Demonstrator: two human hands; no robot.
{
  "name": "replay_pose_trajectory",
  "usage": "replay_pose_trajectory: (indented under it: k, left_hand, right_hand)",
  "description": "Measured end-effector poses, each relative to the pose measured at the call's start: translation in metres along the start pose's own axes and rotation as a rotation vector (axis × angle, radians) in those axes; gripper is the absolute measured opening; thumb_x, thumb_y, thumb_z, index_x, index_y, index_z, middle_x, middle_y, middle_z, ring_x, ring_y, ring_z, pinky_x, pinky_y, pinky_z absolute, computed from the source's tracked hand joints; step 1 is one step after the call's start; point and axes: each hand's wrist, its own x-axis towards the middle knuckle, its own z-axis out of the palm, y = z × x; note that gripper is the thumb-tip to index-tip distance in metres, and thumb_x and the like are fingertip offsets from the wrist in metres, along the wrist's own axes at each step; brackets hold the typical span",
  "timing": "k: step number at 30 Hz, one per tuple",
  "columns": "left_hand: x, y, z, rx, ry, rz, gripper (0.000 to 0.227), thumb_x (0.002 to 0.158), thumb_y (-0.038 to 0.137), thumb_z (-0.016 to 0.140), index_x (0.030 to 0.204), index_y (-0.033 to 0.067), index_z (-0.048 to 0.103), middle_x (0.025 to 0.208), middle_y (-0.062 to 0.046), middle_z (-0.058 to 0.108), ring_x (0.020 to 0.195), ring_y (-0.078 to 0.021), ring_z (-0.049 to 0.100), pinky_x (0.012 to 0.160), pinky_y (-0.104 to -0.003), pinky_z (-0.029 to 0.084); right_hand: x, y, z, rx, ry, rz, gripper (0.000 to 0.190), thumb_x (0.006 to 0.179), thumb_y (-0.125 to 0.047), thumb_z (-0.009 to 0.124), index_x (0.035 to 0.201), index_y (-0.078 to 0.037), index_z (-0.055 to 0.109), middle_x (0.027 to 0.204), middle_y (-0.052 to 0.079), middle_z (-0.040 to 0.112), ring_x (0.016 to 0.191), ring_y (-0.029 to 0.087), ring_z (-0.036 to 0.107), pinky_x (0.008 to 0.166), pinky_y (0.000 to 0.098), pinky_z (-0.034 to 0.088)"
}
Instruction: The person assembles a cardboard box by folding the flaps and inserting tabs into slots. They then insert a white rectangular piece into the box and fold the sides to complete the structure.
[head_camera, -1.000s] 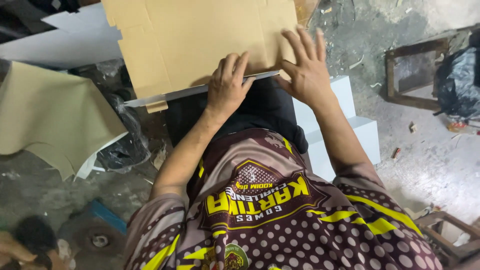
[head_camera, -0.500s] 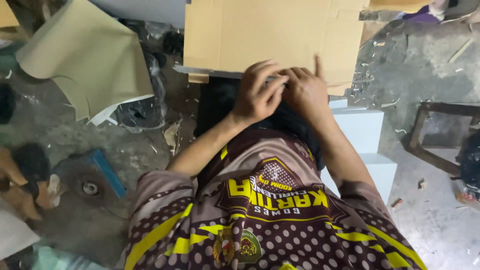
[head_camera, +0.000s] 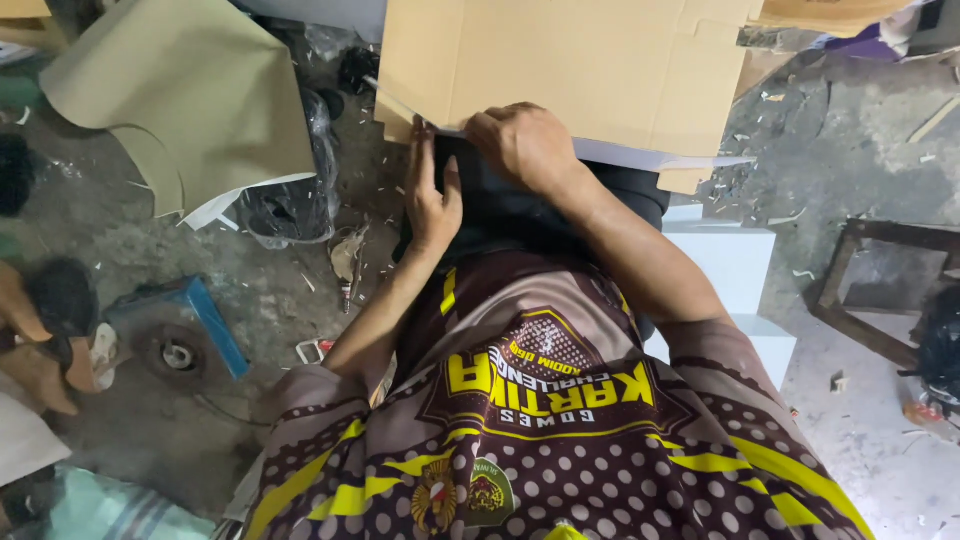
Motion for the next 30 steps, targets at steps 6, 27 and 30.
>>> replay_pose_trajectory:
  k: [6, 27, 30]
  left_hand:
    - [0.008, -0.027, 0.015, 0.101, -0.038, 0.026, 0.029, 0.085, 0.028, 0.088, 0.107, 0.0137, 0.076, 0.096, -0.004, 0.075, 0.086, -0.0315, 0.073, 0.075, -0.042, 0.054]
    - [0.068, -0.037, -0.013, -0.068, -0.600, 0.104, 0.004, 0.086, 0.004, 0.074, 0.086, 0.0038, 0.070, 0.077, -0.019, 0.067, 0.082, -0.0437, 0.066, 0.067, -0.052, 0.051]
    - [0.069, -0.026, -0.011, -0.108, -0.596, 0.068, 0.002, 0.090, 0.003, 0.072, 0.089, 0.0037, 0.074, 0.077, -0.019, 0.069, 0.076, -0.0411, 0.066, 0.064, -0.046, 0.052]
  right_hand:
    - [-0.023, 0.026, 0.037, -0.031, -0.004, -0.047, 0.023, 0.106, -0.033, 0.055, 0.105, -0.014, 0.067, 0.090, 0.007, 0.073, 0.090, 0.030, 0.074, 0.091, 0.0481, 0.055]
    - [0.000, -0.006, 0.051, -0.203, 0.251, -0.048, 0.013, 0.096, -0.032, 0.058, 0.087, -0.025, 0.065, 0.078, -0.003, 0.065, 0.070, 0.020, 0.072, 0.095, 0.0499, 0.049]
    - [-0.003, -0.012, 0.043, -0.236, 0.259, 0.020, 0.017, 0.092, -0.038, 0.068, 0.100, -0.023, 0.064, 0.093, 0.000, 0.064, 0.084, 0.024, 0.070, 0.096, 0.0551, 0.049]
